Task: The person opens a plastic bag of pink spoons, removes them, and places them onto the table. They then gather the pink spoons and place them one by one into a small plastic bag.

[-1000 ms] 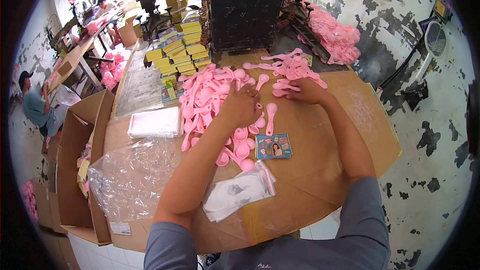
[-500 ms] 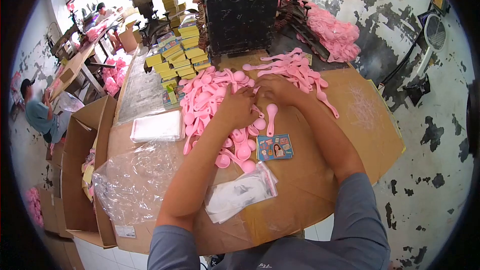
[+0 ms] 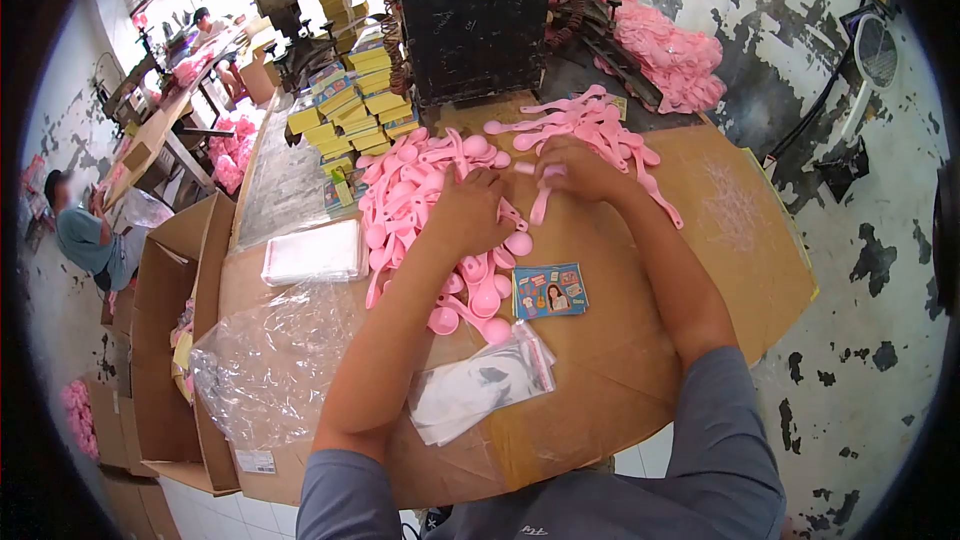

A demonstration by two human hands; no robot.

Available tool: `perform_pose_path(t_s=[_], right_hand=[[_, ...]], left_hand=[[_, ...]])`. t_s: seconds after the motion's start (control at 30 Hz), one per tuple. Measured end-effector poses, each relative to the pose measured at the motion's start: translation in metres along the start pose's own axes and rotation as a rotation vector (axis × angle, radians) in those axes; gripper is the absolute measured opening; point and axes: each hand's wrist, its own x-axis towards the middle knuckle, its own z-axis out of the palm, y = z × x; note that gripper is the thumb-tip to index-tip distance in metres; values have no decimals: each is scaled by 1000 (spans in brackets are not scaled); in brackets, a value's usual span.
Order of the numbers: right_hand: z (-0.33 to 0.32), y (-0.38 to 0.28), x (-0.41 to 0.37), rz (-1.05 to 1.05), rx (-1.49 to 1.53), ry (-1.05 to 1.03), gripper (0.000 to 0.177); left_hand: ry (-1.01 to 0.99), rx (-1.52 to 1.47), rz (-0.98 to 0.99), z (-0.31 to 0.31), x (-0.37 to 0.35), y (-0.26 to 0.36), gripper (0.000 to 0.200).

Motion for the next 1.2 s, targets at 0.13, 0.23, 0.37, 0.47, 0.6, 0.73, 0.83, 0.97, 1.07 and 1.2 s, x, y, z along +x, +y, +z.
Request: perform_pose_path(t_s=[0.13, 0.23, 0.37, 0.47, 0.6, 0.73, 0.83, 0.97, 1.07, 1.2], right_hand=[[11, 0, -2, 157, -561, 390, 28], [19, -6, 12, -68, -214, 450, 36], [43, 7, 20, 112, -226, 186, 49], [37, -2, 32, 95, -190, 190, 50], [38, -40, 62, -11, -39, 195, 49], [40, -28, 72, 90, 35, 110, 48], [37, -16, 70, 10, 235, 140, 41], [14, -13, 64, 78, 203, 202, 37], [10, -16, 61, 172, 207, 157, 38], [18, -5, 55, 136, 162, 87, 36]], left_hand=[[20, -1, 7, 2, -1, -1, 71], [32, -38, 8, -1, -2, 1, 72], [60, -1, 8, -5, -4, 2, 73], [53, -13, 8, -3, -3, -2, 72], [-40, -111, -24, -17, -3, 3, 68], [20, -83, -8, -16, -5, 0, 67], [19, -63, -29, -16, -6, -3, 70], [37, 14, -40, -11, -6, -1, 77], [7, 64, -63, -13, -5, -2, 82], [-1, 49, -102, -13, -6, 0, 83]])
